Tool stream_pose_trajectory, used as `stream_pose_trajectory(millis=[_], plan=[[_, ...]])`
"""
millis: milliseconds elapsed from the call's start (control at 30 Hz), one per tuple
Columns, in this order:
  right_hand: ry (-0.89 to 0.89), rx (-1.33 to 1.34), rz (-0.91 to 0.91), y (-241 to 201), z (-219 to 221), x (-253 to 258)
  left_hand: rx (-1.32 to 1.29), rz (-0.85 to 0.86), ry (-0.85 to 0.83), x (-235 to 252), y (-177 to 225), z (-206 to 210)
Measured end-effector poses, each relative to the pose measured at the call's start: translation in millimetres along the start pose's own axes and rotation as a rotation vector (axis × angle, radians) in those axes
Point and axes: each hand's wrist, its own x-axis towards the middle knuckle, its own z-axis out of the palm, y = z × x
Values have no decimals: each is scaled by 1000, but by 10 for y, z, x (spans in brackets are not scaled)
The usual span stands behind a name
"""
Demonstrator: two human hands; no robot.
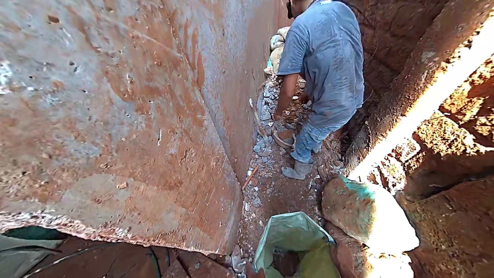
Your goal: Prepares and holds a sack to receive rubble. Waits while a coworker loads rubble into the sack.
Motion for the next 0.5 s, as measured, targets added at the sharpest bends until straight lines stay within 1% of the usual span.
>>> stream_pose_trajectory(millis=[133, 200, 300, 400, 500], plan=[[43, -77, -2, -21, 63, -75, 10, 95, 2, 126, -42, -75], [49, -81, 52, -52, 92, -180, 9, 145, -4, 183, -74, -133], [25, -25, 139, -132, 108, -383, 16, 164, -53, 206, -125, -221], [29, 47, 133, -186, 191, -523, -14, 175, -76, 269, -268, -225], [39, 62, 159, -191, 247, -634, -55, 172, -111, 312, -330, -256]])
